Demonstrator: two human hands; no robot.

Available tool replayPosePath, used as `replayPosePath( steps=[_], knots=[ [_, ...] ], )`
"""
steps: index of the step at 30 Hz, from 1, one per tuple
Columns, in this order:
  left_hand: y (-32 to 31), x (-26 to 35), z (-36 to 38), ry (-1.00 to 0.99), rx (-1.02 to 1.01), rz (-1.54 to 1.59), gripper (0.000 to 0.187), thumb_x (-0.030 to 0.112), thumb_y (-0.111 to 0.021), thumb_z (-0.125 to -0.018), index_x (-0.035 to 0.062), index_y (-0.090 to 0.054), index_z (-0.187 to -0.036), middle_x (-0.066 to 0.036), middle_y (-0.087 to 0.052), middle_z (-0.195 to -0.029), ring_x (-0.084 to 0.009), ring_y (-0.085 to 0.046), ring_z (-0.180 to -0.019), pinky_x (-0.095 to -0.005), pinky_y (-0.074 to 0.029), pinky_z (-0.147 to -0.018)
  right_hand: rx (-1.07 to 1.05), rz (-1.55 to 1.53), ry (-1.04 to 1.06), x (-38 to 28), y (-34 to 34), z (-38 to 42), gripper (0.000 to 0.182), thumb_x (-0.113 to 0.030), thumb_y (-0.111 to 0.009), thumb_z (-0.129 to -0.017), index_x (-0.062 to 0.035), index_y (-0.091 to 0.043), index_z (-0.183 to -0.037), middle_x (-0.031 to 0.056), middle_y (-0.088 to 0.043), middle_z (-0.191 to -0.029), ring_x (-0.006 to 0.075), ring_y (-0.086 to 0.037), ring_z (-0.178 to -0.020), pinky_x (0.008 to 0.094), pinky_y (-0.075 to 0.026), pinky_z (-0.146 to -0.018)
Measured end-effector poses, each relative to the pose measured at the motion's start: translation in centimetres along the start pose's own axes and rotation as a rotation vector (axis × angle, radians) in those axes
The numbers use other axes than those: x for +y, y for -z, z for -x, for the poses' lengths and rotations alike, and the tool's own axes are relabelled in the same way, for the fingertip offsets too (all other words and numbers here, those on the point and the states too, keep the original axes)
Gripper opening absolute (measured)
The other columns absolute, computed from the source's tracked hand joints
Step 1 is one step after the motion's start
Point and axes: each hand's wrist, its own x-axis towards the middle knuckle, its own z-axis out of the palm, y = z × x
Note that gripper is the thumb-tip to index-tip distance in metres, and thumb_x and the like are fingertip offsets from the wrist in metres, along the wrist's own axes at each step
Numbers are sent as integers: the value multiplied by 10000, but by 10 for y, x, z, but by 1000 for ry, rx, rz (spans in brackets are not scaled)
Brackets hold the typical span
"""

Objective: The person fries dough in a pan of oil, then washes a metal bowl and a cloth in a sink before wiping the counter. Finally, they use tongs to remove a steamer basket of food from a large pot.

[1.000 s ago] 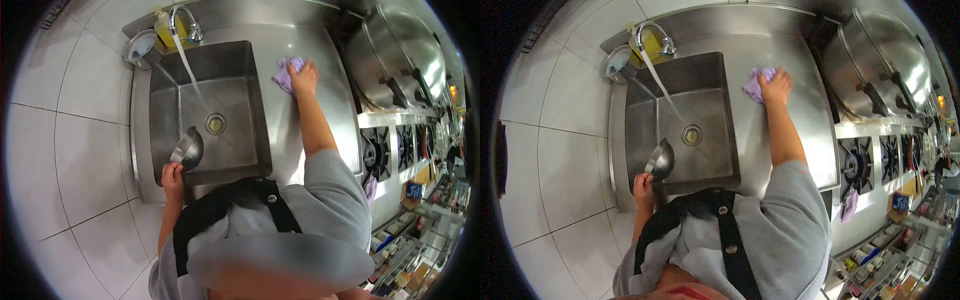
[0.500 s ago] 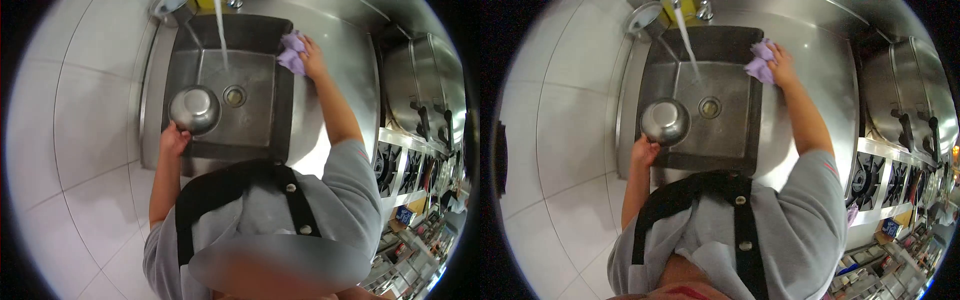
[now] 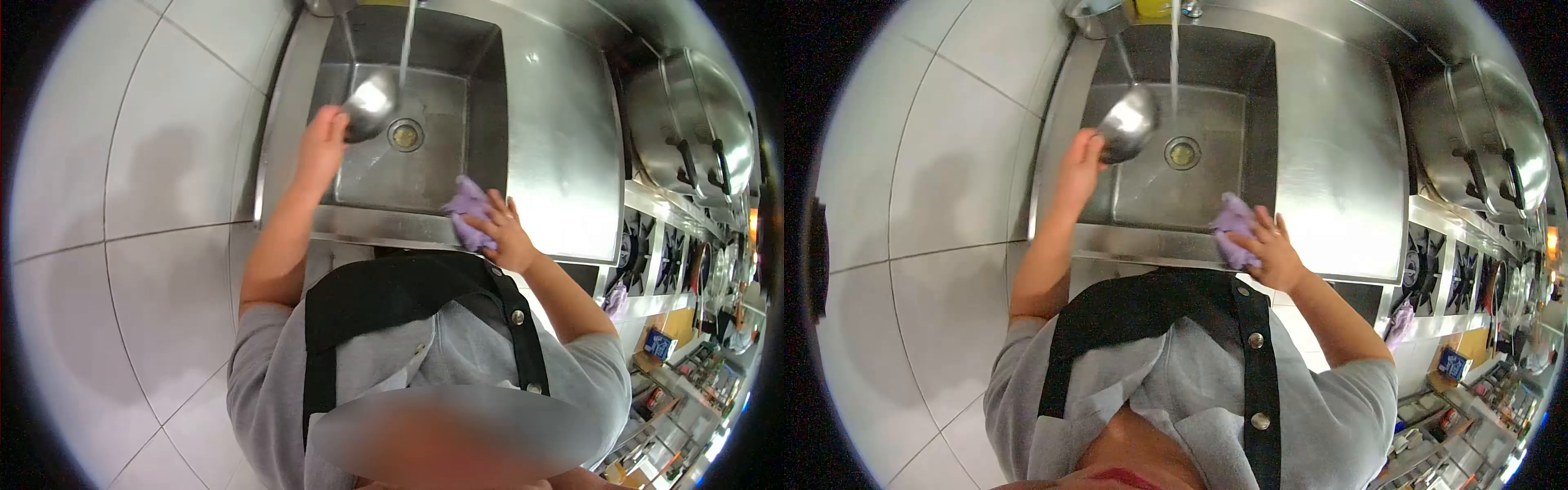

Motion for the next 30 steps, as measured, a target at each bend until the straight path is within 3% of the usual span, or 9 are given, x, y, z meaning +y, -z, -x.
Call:
replayPosePath(
  steps=[3, 5, 8, 10, 15, 17, 22, 25, 30],
  knots=[
    [-10, 19, -2, -312, -22, -92, 185, 194, -536, -862, 25, -541, -936, -191, -580, -831, -353, -563, -777, -384, -444, -677, -3, -183, 459, -44, -16, -74, 568, -96, -660, -636, -182, -528, -1182, 124, -364, -1359, 342, -294, -1284, 456, -263, -1044],
    [-11, 34, -6, -353, -91, -76, 184, 194, -527, -892, 36, -538, -986, -55, -574, -802, -124, -550, -685, -262, -477, -605, -17, -210, 698, -85, -34, -130, 527, -101, -657, -649, -157, -537, -1160, 123, -370, -1355, 336, -295, -1284, 445, -281, -1035],
    [-7, 54, -20, -454, -148, -16, 195, 206, -520, -899, 32, -535, -986, -58, -574, -806, -123, -548, -682, -261, -473, -608, 24, -165, 946, -156, -74, -215, 465, -171, -642, -695, -127, -545, -1148, 125, -374, -1350, 329, -318, -1267, 432, -278, -1034],
    [-1, 64, -27, -466, -169, -13, 204, 210, -517, -903, 24, -532, -987, -57, -572, -806, -122, -545, -681, -258, -472, -606, -214, -587, 726, -196, -100, -269, 463, -248, -581, -759, -124, -504, -1198, 121, -399, -1333, 310, -357, -1239, 425, -266, -1034],
    [16, 55, -52, -510, -98, 50, 221, 213, -504, -913, 13, -526, -1004, -43, -576, -835, -112, -551, -707, -244, -469, -612, 330, 108, 552, -213, -54, -352, 531, -229, -527, -784, -110, -410, -1288, 141, -364, -1358, 310, -360, -1240, 433, -306, -1007],
    [19, 41, -65, -522, -55, 108, 223, 210, -501, -916, 11, -526, -1012, -35, -578, -853, -107, -556, -719, -242, -469, -614, 429, 136, 356, -184, -39, -395, 601, -272, -532, -773, -110, -359, -1325, 160, -291, -1400, 328, -322, -1266, 439, -287, -1023],
    [36, 58, -63, -413, -80, 364, 226, 191, -445, -938, 4, -498, -1053, -51, -578, -874, -112, -557, -752, -257, -472, -636, 803, 13, 206, -108, -21, -503, 618, -250, -532, -767, -89, -348, -1333, 176, -276, -1405, 338, -267, -1300, 440, -229, -1058],
    [44, 61, -60, -466, 12, 415, 220, 179, -385, -955, -4, -465, -1047, -70, -569, -869, -133, -550, -749, -282, -470, -657, 798, 30, -2, -97, -5, -519, 516, -259, -512, -806, -84, -385, -1274, 150, -336, -1328, 285, -313, -1234, 395, -258, -1021],
    [53, 66, -46, -467, 150, 607, 205, 201, -380, -958, 17, -463, -994, -66, -555, -849, -141, -546, -760, -301, -468, -675, 819, -92, -47, -88, -14, -531, 358, -276, -478, -857, -82, -442, -1155, 106, -419, -1169, 218, -392, -1084, 345, -321, -930]
  ],
)
